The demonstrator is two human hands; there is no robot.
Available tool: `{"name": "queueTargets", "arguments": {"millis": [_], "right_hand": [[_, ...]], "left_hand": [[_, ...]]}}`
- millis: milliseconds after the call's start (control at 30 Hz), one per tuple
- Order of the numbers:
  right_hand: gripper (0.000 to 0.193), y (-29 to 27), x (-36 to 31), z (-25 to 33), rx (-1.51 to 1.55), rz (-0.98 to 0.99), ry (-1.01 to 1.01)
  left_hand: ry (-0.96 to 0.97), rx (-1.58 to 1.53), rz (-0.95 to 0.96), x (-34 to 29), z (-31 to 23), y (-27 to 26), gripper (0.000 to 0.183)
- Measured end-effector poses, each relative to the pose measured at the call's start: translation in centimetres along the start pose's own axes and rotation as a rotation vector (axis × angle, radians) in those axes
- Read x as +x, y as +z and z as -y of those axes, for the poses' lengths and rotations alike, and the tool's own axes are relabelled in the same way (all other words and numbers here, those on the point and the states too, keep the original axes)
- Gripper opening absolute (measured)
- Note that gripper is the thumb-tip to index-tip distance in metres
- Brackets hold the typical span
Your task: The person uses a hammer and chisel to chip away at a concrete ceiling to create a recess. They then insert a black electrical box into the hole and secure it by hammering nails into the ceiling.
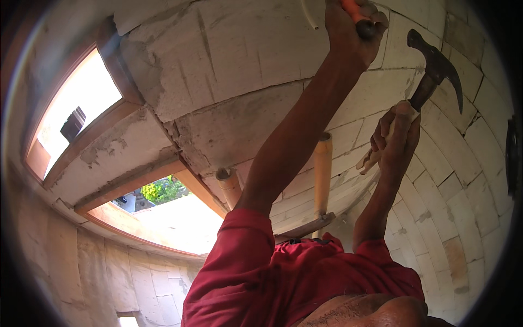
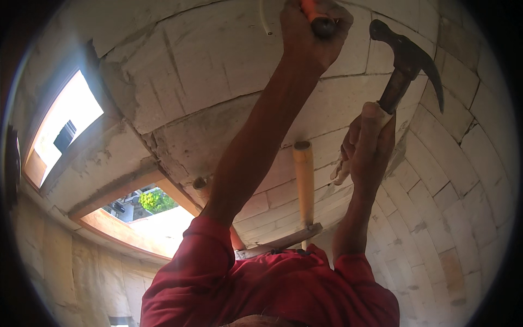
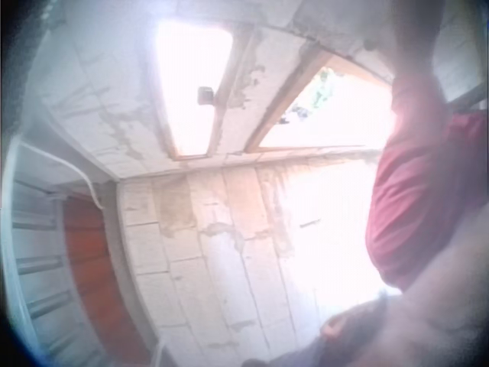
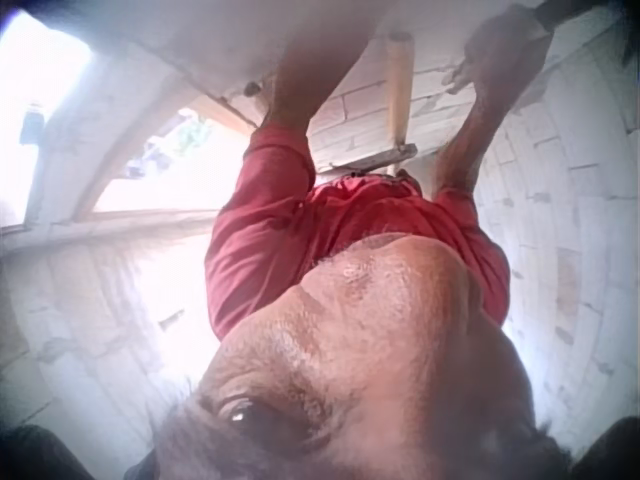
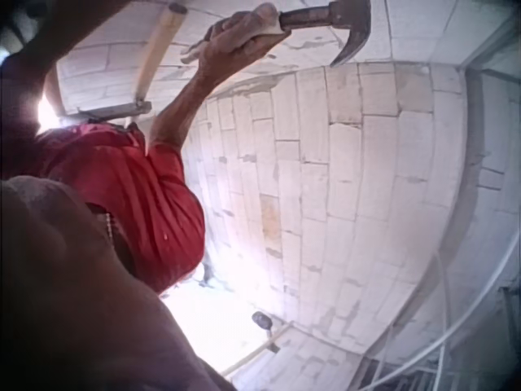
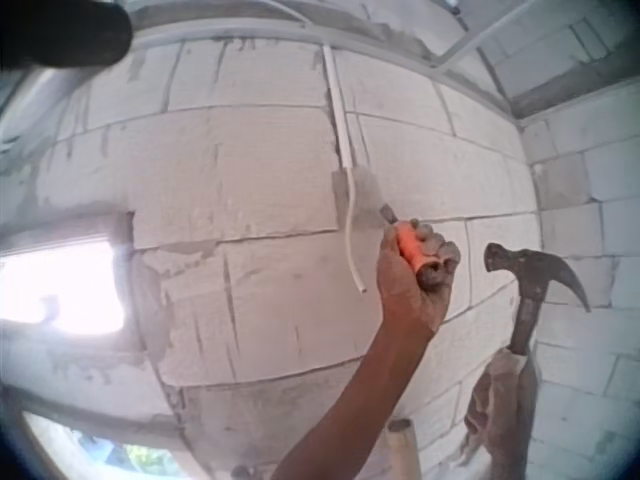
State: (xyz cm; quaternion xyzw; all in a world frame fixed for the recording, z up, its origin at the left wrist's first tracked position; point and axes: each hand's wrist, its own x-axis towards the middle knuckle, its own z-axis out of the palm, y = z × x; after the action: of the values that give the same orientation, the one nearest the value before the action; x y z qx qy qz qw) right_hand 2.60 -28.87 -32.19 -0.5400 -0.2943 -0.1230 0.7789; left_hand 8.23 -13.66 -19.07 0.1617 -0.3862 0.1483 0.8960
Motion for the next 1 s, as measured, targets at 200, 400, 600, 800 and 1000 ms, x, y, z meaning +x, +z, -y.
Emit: {"name": "queueTargets", "arguments": {"millis": [200, 400, 600, 800, 1000], "right_hand": [[0.044, -0.2, -0.3, 1.4, -0.048, 0.003, -0.024], [0.042, 0.2, 0.4, 0.7, 0.019, 0.036, -0.279], [0.046, 0.6, 2.4, -2.4, 0.151, 0.018, -0.815], [0.052, 3.3, 3.2, -3.0, -0.293, -0.022, -0.384], [0.048, 4.5, 4.2, -4.0, -0.037, -0.034, -0.423]], "left_hand": [[-0.078, -0.245, 0.111, 2.9, -1.6, -2.0, 0.029], [-0.042, -0.209, 0.139, 2.7, -3.1, 0.8, 0.032], [-0.036, -0.136, -0.05, 3.5, -1.5, 0.7, 0.038], [0.07, -0.07, 0.081, 5.7, -2.3, -2.8, 0.044], [0.051, 0.006, -0.106, 3.9, 0.6, -0.5, 0.049]]}}
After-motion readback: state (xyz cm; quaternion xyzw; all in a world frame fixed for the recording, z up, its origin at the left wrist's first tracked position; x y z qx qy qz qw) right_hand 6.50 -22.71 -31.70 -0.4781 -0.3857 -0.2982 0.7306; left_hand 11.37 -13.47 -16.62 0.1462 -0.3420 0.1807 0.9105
